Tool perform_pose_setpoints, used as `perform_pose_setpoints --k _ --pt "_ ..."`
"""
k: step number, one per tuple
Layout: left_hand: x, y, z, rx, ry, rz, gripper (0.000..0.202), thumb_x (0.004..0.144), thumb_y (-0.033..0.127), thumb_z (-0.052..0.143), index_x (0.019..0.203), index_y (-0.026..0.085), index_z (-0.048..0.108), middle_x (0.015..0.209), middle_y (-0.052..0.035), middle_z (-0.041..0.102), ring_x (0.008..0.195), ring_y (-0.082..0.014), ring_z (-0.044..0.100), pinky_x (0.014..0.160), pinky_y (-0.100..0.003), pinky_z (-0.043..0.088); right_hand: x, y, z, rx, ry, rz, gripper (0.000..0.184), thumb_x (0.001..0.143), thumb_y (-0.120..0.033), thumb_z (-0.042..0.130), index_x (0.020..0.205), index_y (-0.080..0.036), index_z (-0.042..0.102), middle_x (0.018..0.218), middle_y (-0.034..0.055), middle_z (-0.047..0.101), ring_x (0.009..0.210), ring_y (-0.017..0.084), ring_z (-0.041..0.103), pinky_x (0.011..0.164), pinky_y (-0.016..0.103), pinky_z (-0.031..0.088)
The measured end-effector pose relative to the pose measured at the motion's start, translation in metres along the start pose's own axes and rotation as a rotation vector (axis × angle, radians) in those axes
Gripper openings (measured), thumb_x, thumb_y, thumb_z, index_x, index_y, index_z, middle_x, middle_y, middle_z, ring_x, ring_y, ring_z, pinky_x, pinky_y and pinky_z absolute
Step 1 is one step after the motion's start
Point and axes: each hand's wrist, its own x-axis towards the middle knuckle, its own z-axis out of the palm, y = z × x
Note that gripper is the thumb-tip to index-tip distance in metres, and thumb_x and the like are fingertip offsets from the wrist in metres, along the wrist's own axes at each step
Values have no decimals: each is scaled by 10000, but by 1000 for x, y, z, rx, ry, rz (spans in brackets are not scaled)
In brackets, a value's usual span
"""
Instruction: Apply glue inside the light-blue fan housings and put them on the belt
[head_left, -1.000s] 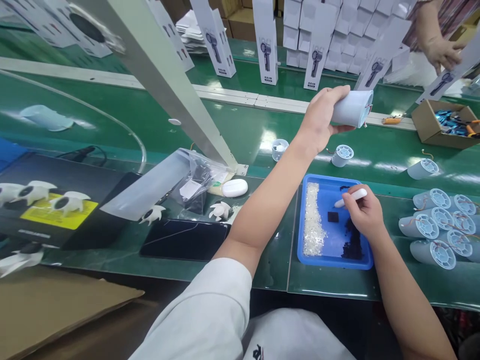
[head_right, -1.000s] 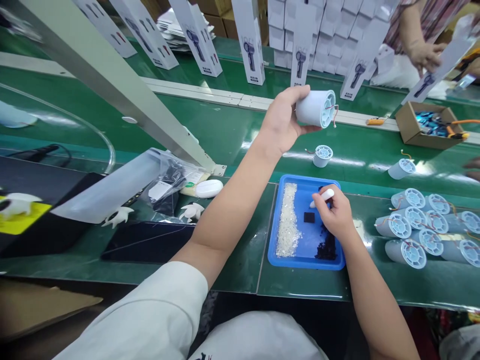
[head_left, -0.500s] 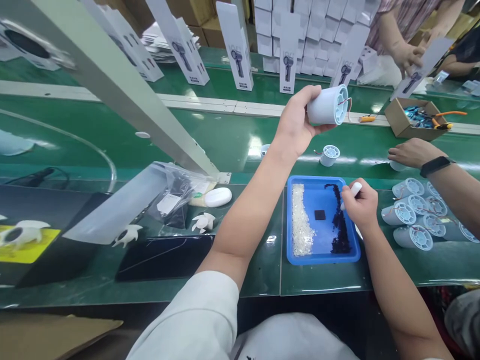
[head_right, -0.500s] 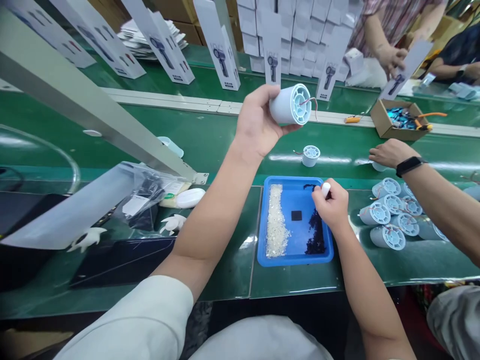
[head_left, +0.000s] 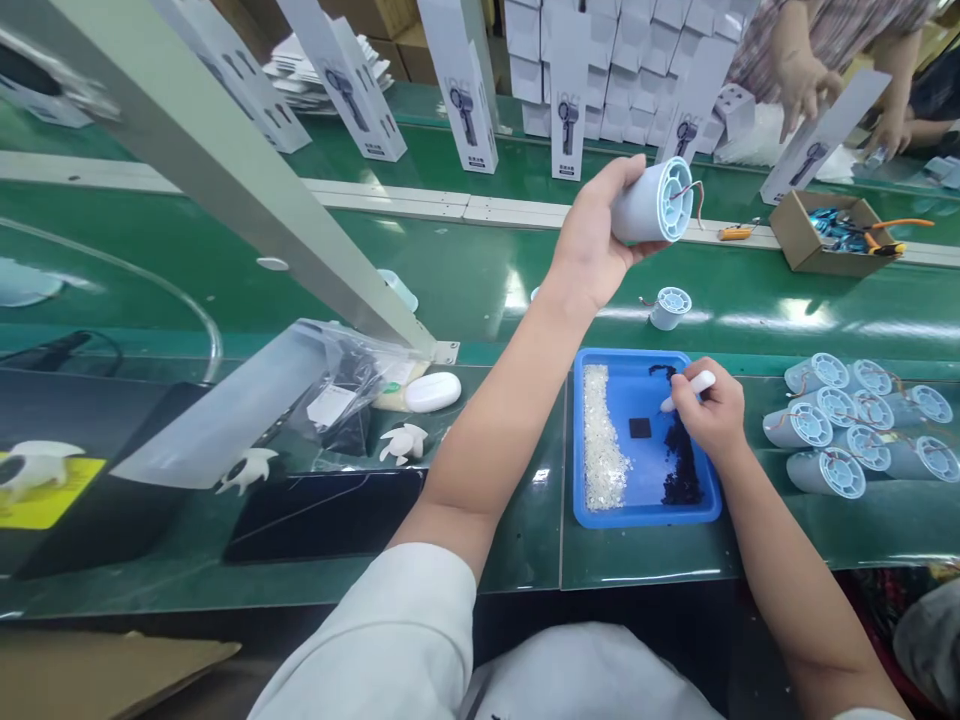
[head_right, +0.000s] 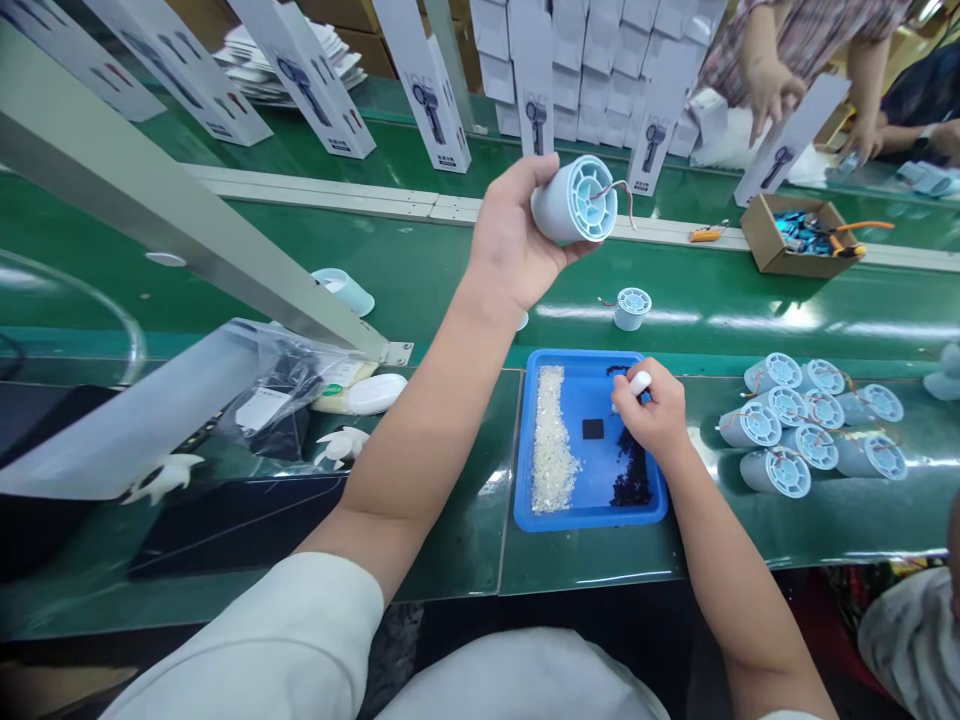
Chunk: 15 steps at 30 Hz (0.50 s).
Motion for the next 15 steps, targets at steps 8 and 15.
perform_pose_setpoints --k 8,15 --pt "1 -6 -2 82 -55 27 249 917 202 538 702 205 412 791 -29 506 764 -112 503 592 -227 464 -5 -9 -1 53 -96 -43 212 809 -285 598 642 -237 478 574 -23 557 525 134 507 537 295 416" --pt "3 -28 -3 303 -103 -67 221 901 222 573 734 207 429 778 -26 541 753 -135 521 695 -307 487 -2 -9 -5 201 62 -59 240 913 -418 560 762 -232 560 729 -2 581 594 130 583 578 312 486"
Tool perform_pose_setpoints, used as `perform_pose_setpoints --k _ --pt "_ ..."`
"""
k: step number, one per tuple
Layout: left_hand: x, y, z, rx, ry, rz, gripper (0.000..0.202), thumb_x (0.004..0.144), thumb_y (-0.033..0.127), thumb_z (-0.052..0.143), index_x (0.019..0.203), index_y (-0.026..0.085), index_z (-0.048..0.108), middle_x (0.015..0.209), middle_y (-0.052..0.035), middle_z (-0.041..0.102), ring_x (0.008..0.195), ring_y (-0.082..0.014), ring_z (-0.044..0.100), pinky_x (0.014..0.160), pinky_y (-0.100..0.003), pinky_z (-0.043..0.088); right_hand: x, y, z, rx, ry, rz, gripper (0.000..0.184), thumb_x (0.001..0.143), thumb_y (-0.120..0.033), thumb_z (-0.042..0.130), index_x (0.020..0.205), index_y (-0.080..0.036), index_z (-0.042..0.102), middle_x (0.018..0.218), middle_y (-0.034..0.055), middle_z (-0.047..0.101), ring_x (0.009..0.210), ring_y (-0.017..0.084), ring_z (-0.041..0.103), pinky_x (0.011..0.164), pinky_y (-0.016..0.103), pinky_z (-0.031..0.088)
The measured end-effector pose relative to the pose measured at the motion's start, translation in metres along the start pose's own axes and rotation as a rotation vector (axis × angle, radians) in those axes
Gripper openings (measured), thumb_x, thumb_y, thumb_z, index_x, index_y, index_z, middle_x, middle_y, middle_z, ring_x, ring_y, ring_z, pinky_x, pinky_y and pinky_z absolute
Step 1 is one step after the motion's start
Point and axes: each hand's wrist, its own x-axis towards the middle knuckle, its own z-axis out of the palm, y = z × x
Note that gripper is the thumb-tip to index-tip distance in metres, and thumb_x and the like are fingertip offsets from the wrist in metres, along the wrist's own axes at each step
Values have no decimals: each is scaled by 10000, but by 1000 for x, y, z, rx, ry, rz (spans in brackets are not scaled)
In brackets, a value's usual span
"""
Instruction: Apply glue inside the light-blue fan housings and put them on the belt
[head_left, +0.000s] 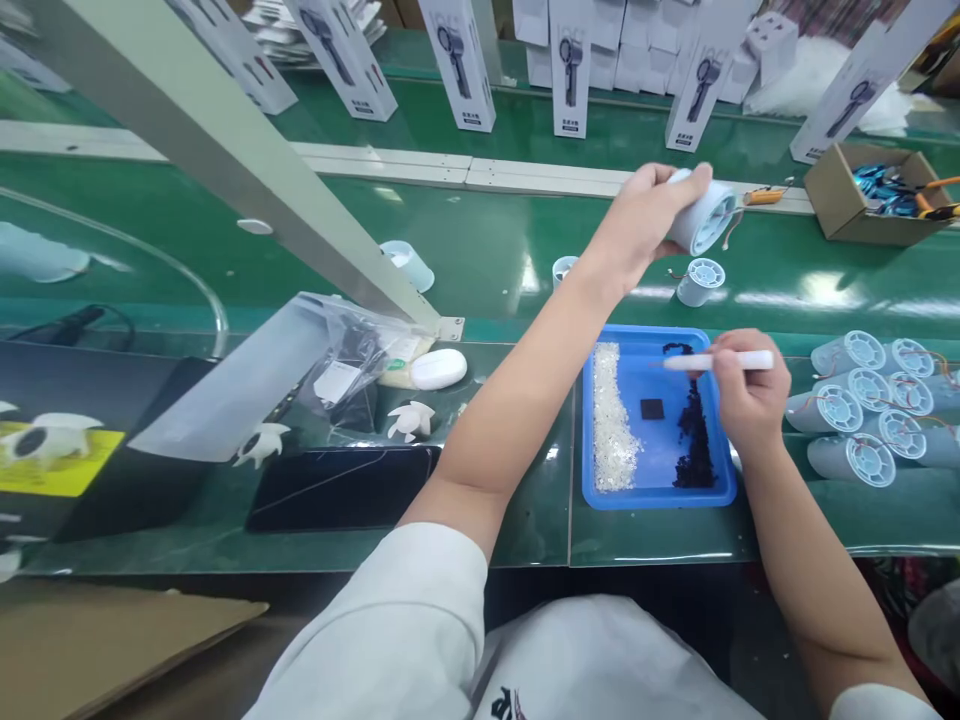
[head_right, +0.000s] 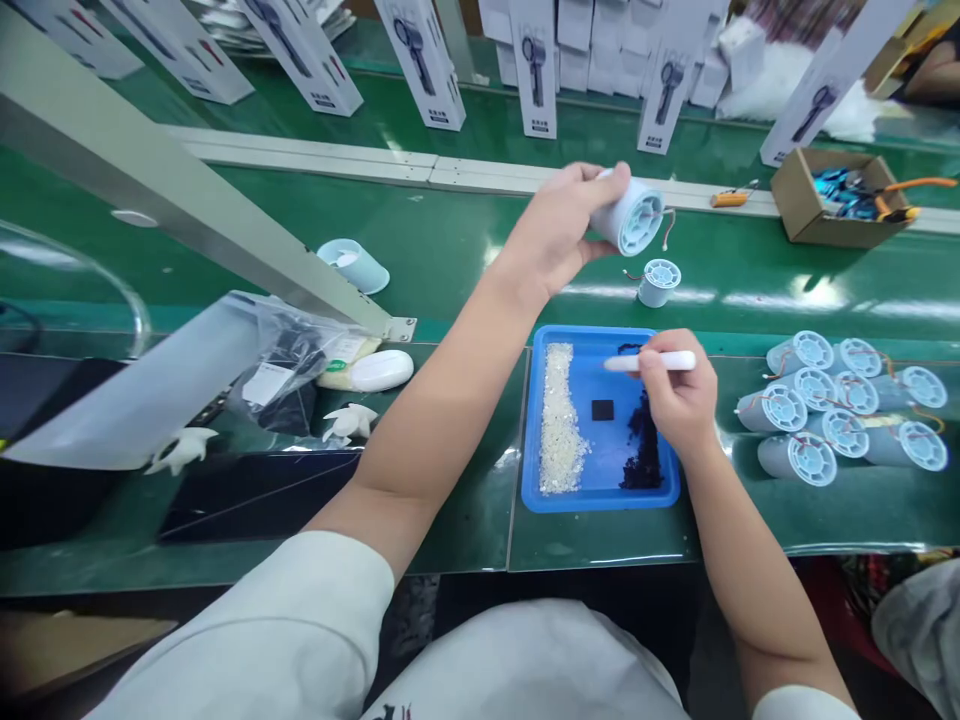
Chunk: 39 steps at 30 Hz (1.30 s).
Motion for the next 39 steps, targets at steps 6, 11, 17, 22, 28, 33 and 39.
perform_pose_setpoints --k 6,11,17,22,28,33,39 --pt "-2 -11 1 222 -98 -88 201 907 193 522 712 189 473 778 -41 562 735 -133 516 773 -330 462 5 13 -3 35 314 93 279 942 -540 471 988 -271 527 892 27 561 761 179 687 619 344 566" --pt "-2 -15 4 235 -92 -158 251 934 281 526 710 191 457 756 -53 578 890 -192 555 885 -369 457 5 15 1 116 316 92 224 919 -462 571 1019 -272 507 951 25 585 900 203 717 680 345 593" --pt "-4 -15 6 151 -54 -215 228 874 235 629 716 190 471 717 -51 564 977 -226 579 908 -345 445 3 19 0 39 293 102 263 931 -520 526 1051 -287 510 963 36 580 912 218 717 667 357 594" --pt "-8 -13 10 153 -60 -223 228 863 227 637 717 188 467 719 -47 553 956 -215 585 890 -329 457 4 21 -1 38 277 75 198 954 -464 505 1054 -293 518 958 37 585 906 218 718 638 350 581" --pt "-6 -16 9 186 -68 -205 222 852 214 627 720 207 448 726 -50 553 954 -218 575 870 -338 467 4 13 1 41 302 88 240 933 -503 531 1017 -278 524 935 41 614 859 208 721 661 361 595" --pt "-8 -16 13 220 -104 -179 243 813 202 646 695 204 434 708 -39 516 852 -201 583 763 -319 470 3 8 1 10 260 81 280 921 -516 548 1023 -255 563 883 34 638 783 192 703 680 367 583" --pt "-15 -27 34 118 105 95 407 863 164 580 623 207 255 590 13 339 627 -96 425 582 -218 393 0 8 -2 -87 124 245 308 907 -522 558 960 -236 658 598 -41 481 474 97 450 448 261 371"
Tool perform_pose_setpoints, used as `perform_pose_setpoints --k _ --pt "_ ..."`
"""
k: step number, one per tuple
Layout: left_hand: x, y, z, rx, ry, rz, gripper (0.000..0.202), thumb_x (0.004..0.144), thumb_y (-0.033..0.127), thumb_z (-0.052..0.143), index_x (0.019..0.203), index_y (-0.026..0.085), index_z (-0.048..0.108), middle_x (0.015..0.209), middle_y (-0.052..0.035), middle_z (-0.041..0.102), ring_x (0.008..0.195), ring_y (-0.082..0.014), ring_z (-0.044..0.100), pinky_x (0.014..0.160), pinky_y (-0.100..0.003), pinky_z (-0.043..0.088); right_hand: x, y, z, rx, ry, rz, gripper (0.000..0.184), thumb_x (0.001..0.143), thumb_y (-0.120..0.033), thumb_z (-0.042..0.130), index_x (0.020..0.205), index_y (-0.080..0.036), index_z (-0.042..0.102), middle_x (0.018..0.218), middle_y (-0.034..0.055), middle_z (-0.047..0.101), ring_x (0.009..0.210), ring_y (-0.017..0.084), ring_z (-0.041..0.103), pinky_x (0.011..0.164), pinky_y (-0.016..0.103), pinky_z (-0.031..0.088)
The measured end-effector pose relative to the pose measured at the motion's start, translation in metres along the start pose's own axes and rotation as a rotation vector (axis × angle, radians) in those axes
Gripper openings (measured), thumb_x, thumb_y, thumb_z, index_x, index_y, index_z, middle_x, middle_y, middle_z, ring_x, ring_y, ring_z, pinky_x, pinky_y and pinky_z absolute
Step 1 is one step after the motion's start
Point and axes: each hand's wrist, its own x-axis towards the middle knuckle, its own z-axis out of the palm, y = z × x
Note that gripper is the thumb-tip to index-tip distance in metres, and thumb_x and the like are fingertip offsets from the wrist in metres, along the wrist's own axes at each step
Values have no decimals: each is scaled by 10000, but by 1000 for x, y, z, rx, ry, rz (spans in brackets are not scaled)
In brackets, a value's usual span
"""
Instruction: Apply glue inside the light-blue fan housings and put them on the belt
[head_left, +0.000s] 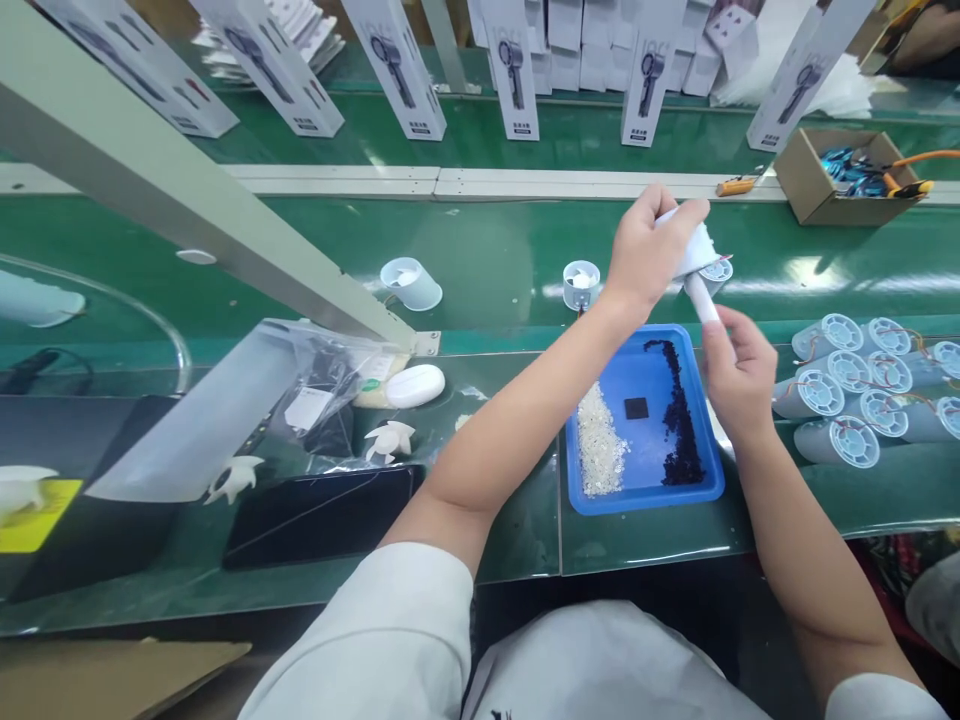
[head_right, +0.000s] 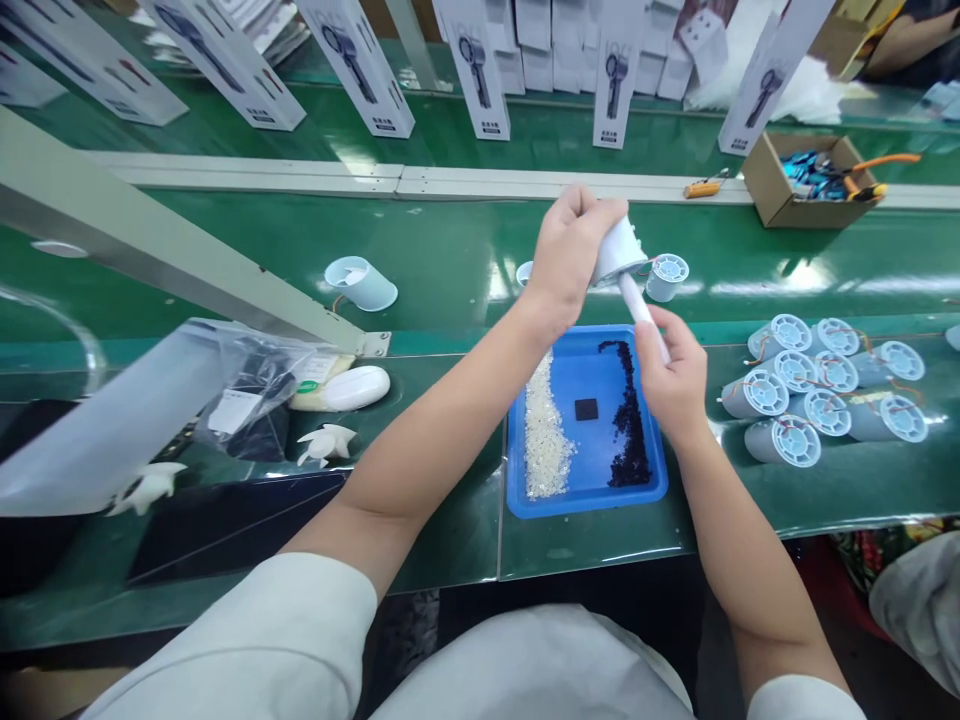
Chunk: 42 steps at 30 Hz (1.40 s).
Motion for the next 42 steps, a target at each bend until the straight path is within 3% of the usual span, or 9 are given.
perform_pose_setpoints --k 7,11,15,19,25,29,34,38,42 --pt "-17 -6 15 -275 173 -30 418 913 277 567 622 183 283 650 27 398 805 -107 605 679 -230 486 -12 -8 0 89 -134 35 430 932 -587 463 982 -219 681 501 -65 341 423 94 332 423 270 267" --pt "-19 -2 16 -403 126 -40 361 941 233 496 640 178 303 619 30 334 839 -125 659 630 -207 500 -13 -12 1 258 -138 68 422 917 -591 498 973 -215 681 471 -88 271 397 87 284 420 269 251" --pt "-16 -9 17 -387 89 -98 285 974 342 406 761 157 446 892 24 568 982 -131 655 710 -215 534 -12 -19 4 465 -191 128 401 912 -584 515 968 -218 668 439 -111 218 367 77 214 408 264 227" --pt "-15 -16 17 -269 -72 -32 210 969 292 405 850 153 507 1153 30 582 1139 -137 590 873 -245 501 -8 -22 3 530 -151 171 382 893 -574 560 996 -220 661 429 -112 251 374 78 218 407 262 236" --pt "-1 3 -10 -57 -371 27 360 880 311 636 850 227 287 883 -2 505 857 -155 634 787 -335 541 -3 -18 0 404 -151 175 390 883 -572 565 1014 -218 664 502 -76 353 440 97 342 427 264 309" --pt "19 27 -54 351 -233 159 442 826 265 671 972 253 254 987 0 559 894 -139 614 860 -353 525 -4 -13 2 269 -244 221 289 856 -430 648 1071 -242 606 497 -101 356 418 82 312 403 239 264" --pt "44 18 -92 1295 -176 -18 436 697 219 717 1092 213 533 1237 -80 540 1296 -326 457 1054 -444 446 -6 -16 6 201 -270 197 202 770 -344 734 816 -221 580 558 -75 492 469 80 461 445 228 373" --pt "47 -4 -85 1627 -391 -259 623 696 287 738 1278 204 531 1440 -139 448 1408 -407 311 1132 -580 319 -10 -15 13 287 -346 185 296 793 -480 697 790 -214 567 693 -32 591 543 104 605 513 254 506" --pt "38 -16 -66 1552 -448 -87 754 722 289 732 1396 216 400 1502 -102 407 1387 -353 345 1129 -572 313 -13 -9 19 311 -463 179 389 804 -591 646 824 -212 560 713 -26 593 539 110 634 529 263 544"
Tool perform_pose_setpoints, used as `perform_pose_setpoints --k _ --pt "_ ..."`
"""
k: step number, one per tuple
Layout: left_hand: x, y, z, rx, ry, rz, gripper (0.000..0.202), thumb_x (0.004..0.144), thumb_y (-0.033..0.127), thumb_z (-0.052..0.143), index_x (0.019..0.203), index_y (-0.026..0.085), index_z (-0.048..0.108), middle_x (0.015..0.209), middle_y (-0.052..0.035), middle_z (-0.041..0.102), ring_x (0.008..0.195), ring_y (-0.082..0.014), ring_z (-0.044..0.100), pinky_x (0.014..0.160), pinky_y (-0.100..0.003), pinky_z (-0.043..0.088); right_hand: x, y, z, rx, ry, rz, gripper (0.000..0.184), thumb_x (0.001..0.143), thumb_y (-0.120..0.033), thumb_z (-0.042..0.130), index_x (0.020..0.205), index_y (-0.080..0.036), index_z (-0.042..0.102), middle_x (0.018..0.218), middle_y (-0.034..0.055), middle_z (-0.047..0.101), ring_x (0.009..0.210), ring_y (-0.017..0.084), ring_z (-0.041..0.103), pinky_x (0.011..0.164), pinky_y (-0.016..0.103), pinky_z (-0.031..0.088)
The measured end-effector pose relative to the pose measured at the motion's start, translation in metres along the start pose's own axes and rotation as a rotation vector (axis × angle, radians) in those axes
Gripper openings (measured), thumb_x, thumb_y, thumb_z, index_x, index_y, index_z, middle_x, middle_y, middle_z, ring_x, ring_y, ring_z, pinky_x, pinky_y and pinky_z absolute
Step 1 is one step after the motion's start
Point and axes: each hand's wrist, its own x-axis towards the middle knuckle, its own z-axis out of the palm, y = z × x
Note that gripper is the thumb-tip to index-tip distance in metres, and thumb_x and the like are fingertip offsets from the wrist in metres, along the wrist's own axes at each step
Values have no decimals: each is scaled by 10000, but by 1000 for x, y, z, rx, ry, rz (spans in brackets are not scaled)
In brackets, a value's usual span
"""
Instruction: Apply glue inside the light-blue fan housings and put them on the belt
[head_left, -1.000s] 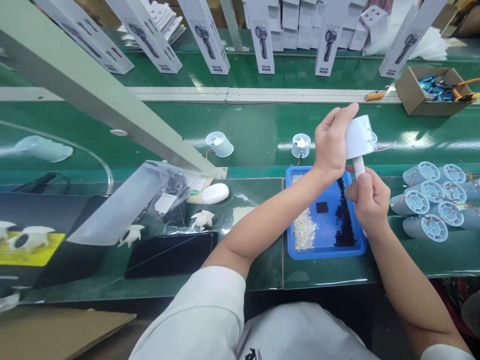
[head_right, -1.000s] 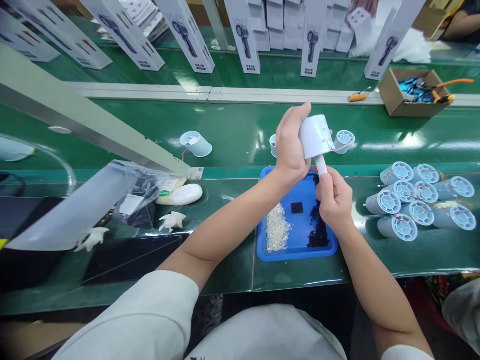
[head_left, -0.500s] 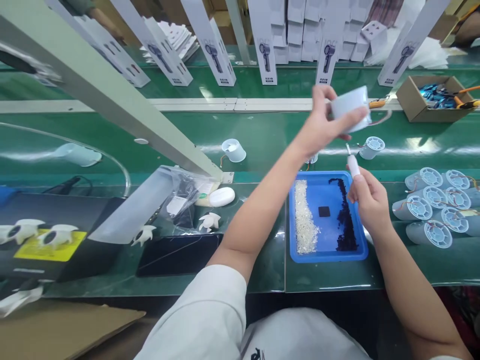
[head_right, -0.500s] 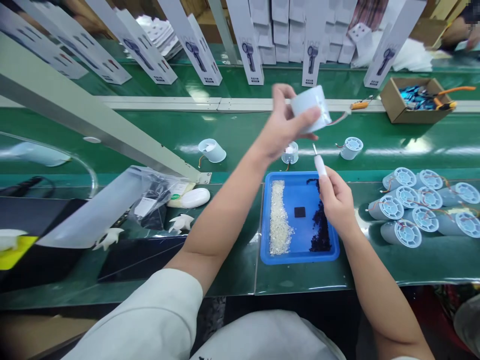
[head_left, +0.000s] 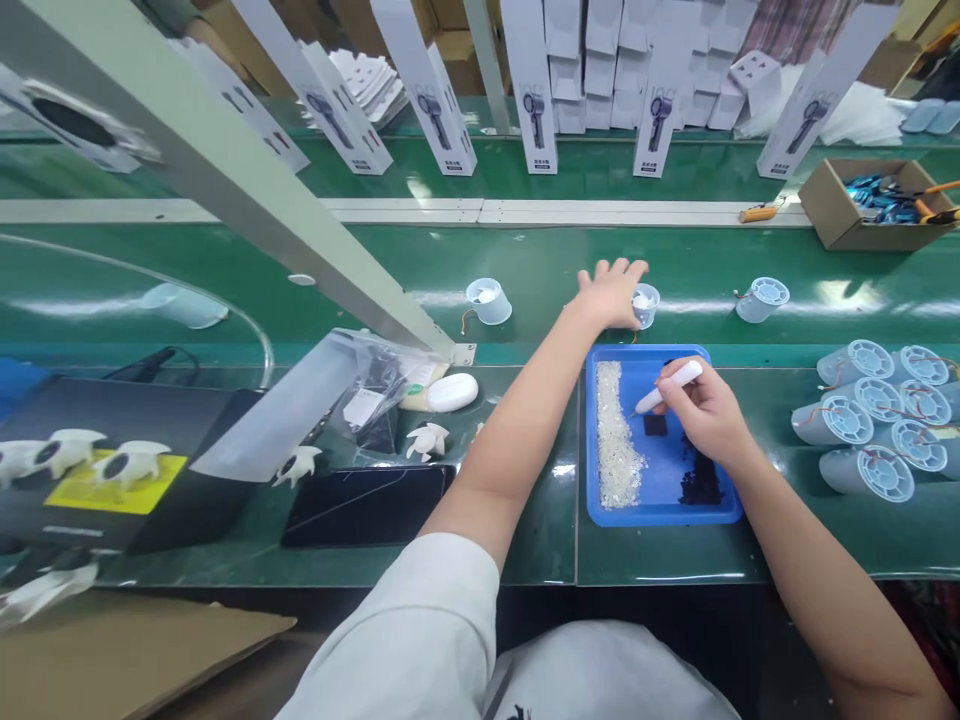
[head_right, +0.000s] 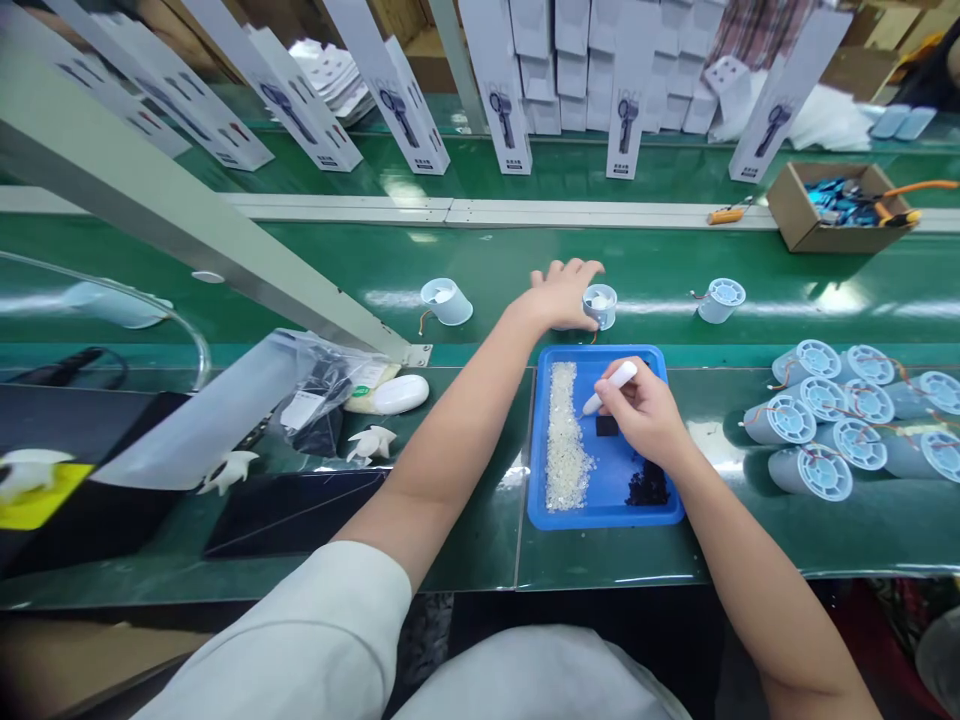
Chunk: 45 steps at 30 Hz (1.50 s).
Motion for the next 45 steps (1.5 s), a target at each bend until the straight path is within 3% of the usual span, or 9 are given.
perform_pose_setpoints --k 4,6,8,15,18,24,32,40,45 --pt "0 7 13 -55 128 225 163 804 194 600 962 220 625 1283 -60 559 1163 -255 495 1018 -488 406 0 4 0 -8 -36 12 411 802 -620 635 842 -219 552 718 -20 604 561 122 649 551 278 561" --pt "3 7 18 -74 172 227 63 812 156 575 821 205 613 1261 -69 545 1150 -254 479 999 -488 405 0 5 0 -19 -43 18 404 806 -617 633 849 -224 548 718 -19 608 571 128 652 557 283 562" --pt "7 8 18 -150 201 211 33 809 163 603 820 193 597 1278 -81 514 1187 -271 449 996 -490 406 0 5 -1 -41 -54 14 378 817 -595 633 859 -229 545 720 -18 611 578 133 651 556 285 556" --pt "19 17 1 -593 392 225 75 891 220 554 851 187 500 1158 -54 542 1199 -229 507 1042 -441 418 1 -2 -5 -331 -16 -209 128 861 -299 609 795 -230 524 687 -22 580 555 117 539 548 272 457" --pt "11 18 -10 -889 352 226 67 935 202 450 869 189 459 1007 -25 583 1125 -207 577 975 -435 480 1 -6 -6 -408 -33 -323 93 842 -229 603 772 -228 541 710 -9 598 600 130 537 580 279 441" --pt "-17 20 -37 -1435 286 124 204 921 253 456 750 207 356 958 -36 631 1074 -161 605 936 -331 533 0 -5 -17 -326 346 -318 234 804 -196 605 629 -230 455 566 -45 505 525 115 467 549 274 394" --pt "-27 22 -50 -1504 306 52 147 920 237 393 798 201 467 1060 -12 642 1177 -161 582 920 -295 539 3 -1 -19 -347 325 -140 410 800 -334 649 535 -229 353 447 -69 381 448 93 358 488 271 319" --pt "-28 23 -48 -1642 282 139 179 901 164 452 725 198 452 827 -25 514 809 -110 567 626 -218 507 4 -3 -17 -310 394 -231 357 795 -277 640 535 -227 399 470 -61 423 457 94 378 491 273 333" --pt "-31 23 -53 -1567 302 137 197 902 196 434 707 213 450 860 -29 588 999 -158 595 713 -248 537 4 -2 -18 -316 397 -234 377 807 -300 657 543 -228 398 477 -57 432 464 100 380 487 274 335"
